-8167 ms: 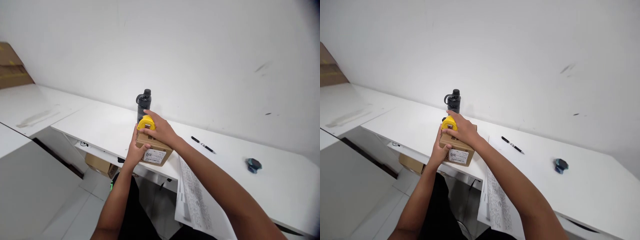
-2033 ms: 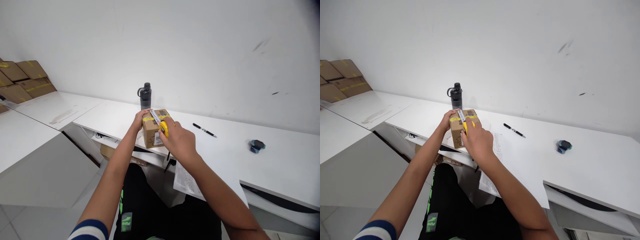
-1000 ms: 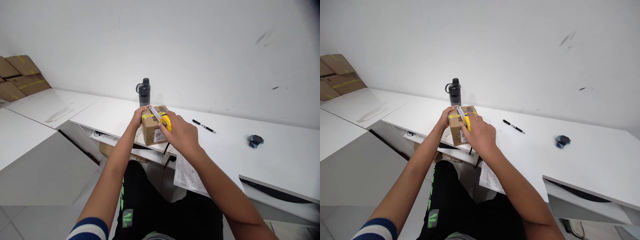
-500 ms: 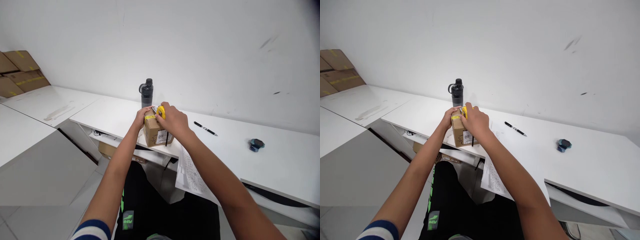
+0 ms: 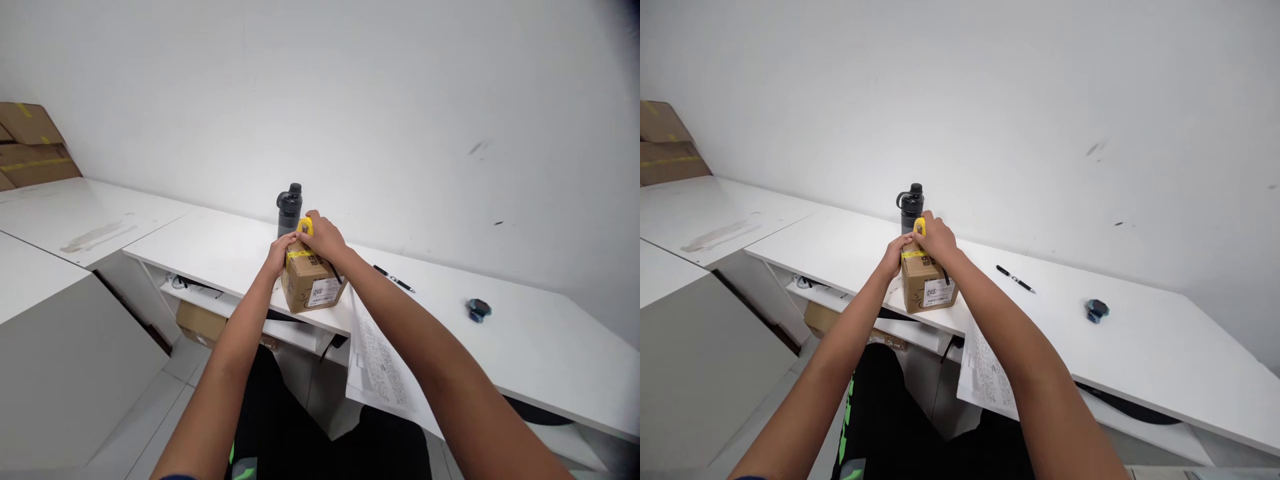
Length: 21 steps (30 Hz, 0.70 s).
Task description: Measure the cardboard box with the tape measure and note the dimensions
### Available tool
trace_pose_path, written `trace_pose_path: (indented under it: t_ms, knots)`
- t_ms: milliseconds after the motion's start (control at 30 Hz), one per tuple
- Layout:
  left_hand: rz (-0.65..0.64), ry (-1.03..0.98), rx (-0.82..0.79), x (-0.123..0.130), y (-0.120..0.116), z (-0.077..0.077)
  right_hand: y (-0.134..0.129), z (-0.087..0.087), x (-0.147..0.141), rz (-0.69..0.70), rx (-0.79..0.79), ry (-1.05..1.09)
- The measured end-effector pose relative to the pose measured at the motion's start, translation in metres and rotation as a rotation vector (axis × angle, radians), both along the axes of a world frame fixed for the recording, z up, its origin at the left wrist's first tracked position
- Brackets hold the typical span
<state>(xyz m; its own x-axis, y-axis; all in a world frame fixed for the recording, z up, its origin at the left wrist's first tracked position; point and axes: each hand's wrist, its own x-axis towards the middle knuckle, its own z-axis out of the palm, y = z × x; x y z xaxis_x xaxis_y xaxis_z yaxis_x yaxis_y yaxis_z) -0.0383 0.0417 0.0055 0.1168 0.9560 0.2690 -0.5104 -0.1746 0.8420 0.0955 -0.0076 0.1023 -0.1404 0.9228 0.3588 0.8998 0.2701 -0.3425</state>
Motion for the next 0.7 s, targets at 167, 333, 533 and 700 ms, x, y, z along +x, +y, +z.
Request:
trace_pose_path:
  t_ms: [167,333,533,700]
  knots:
    - [0.009,-0.004,-0.010,-0.016,-0.007,0.000,0.001,0.007,0.007,0.082,0.037,0.243]
    - [0.091,-0.139,-0.100,-0.055,-0.029,-0.008,-0.003,0.007,0.001,0.181,0.043,0.841]
    - [0.361,0.089,-0.155,-0.107,-0.064,-0.039,-0.015,-0.029,-0.055,0.293,-0.105,1.175]
    - [0.673,0.432,-0.091,-0.133,-0.107,-0.039,-0.027,-0.039,-0.108,0.339,-0.250,1.133]
